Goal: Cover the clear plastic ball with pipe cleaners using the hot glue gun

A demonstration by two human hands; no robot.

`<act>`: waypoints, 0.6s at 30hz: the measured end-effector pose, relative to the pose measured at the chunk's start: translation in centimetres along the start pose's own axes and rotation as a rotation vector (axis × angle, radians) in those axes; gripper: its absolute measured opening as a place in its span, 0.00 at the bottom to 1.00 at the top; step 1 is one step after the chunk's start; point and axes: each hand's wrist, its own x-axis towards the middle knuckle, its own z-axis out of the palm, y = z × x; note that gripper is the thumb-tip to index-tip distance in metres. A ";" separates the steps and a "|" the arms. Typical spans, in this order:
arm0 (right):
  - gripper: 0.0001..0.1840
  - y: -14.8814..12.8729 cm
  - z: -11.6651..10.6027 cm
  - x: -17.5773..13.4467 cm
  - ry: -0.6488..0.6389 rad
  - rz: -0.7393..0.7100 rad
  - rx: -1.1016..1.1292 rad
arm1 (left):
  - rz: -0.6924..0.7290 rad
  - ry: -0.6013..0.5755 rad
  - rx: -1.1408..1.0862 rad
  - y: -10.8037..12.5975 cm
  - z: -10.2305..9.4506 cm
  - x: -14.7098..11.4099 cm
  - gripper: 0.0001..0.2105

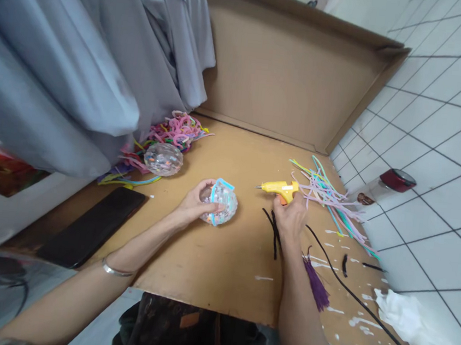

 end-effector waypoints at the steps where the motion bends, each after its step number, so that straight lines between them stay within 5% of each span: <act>1: 0.28 -0.3 -0.2 -0.3 0.036 -0.030 0.049 | 0.000 -0.001 -0.004 0.0 0.0 0.0 0.30; 9: 0.20 -3.1 -1.2 -3.3 0.202 -0.291 0.244 | 0.024 0.018 0.035 -0.2 0.0 0.1 0.30; 18: 0.17 -3.7 -1.0 -4.7 0.247 -0.358 0.270 | 0.030 0.013 0.114 0.1 0.2 -0.4 0.31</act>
